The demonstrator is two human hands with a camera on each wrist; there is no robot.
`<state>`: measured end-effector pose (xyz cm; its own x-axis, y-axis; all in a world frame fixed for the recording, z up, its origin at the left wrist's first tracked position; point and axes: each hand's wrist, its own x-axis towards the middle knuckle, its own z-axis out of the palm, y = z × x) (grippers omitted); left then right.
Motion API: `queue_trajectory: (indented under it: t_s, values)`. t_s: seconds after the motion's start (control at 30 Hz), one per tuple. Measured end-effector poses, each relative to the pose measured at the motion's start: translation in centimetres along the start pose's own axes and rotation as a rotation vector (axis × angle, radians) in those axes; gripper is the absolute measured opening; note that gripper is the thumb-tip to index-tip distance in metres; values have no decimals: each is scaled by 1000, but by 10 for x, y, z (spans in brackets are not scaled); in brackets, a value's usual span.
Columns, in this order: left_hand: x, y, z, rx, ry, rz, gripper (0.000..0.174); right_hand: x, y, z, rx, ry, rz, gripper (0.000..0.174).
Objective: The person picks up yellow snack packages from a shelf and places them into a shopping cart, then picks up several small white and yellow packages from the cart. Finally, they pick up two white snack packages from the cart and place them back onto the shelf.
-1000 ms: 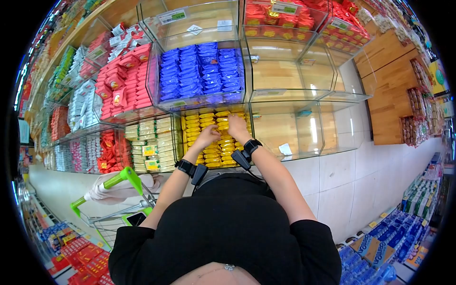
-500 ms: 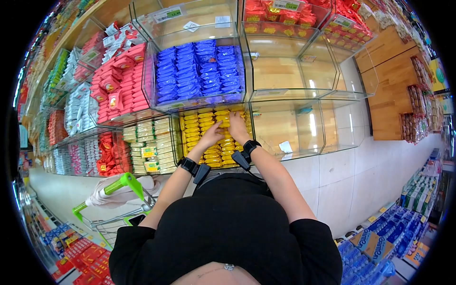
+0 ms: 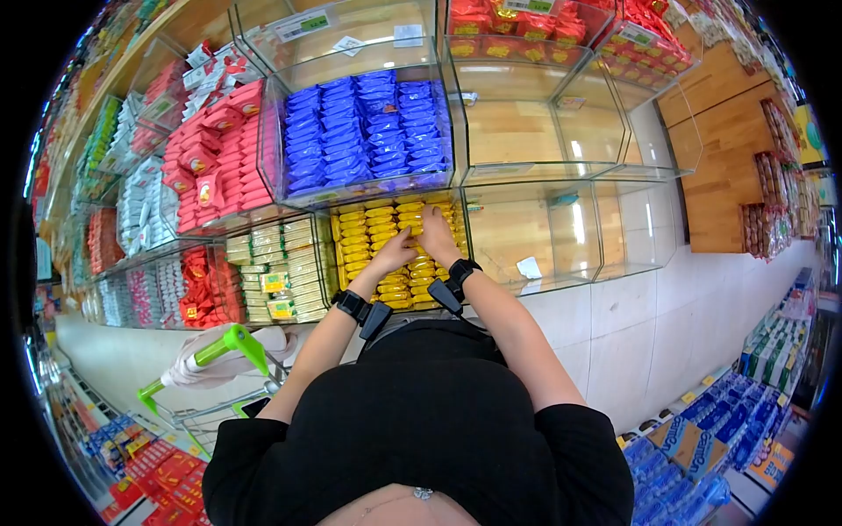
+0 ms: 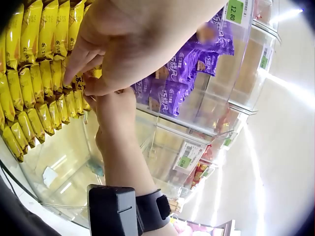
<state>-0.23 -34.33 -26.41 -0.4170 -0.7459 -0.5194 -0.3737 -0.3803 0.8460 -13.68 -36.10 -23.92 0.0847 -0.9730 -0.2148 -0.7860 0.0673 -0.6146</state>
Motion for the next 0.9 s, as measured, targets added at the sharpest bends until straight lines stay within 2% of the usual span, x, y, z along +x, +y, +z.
queue_trajectory:
  t_s: [0.17, 0.27, 0.33, 0.4, 0.63, 0.77, 0.83, 0.9]
  values:
    - [16, -15, 3, 48, -34, -13, 69, 0, -2, -3, 38, -27, 28, 47]
    - [16, -8, 4, 106, -46, -36, 70, 2, -3, -3, -44, 22, 18, 41]
    - [14, -1, 4, 149, -47, -45, 70, 3, -9, -10, -213, 49, 136, 25]
    - [13, 4, 5, 206, -37, -93, 72, 4, -6, -10, -211, 60, 97, 19]
    - [12, 14, 5, 250, -63, -129, 74, 6, 2, -6, -127, 38, 13, 17]
    - [3, 29, 3, 307, -59, -136, 75, 14, 9, 2, -122, 19, 79, 17]
    - [3, 27, 3, 339, -58, -135, 75, 18, 15, 4, -27, 11, 79, 15]
    - [3, 25, 4, 443, -15, -42, 79, 17, 16, 7, -16, 33, 90, 14]
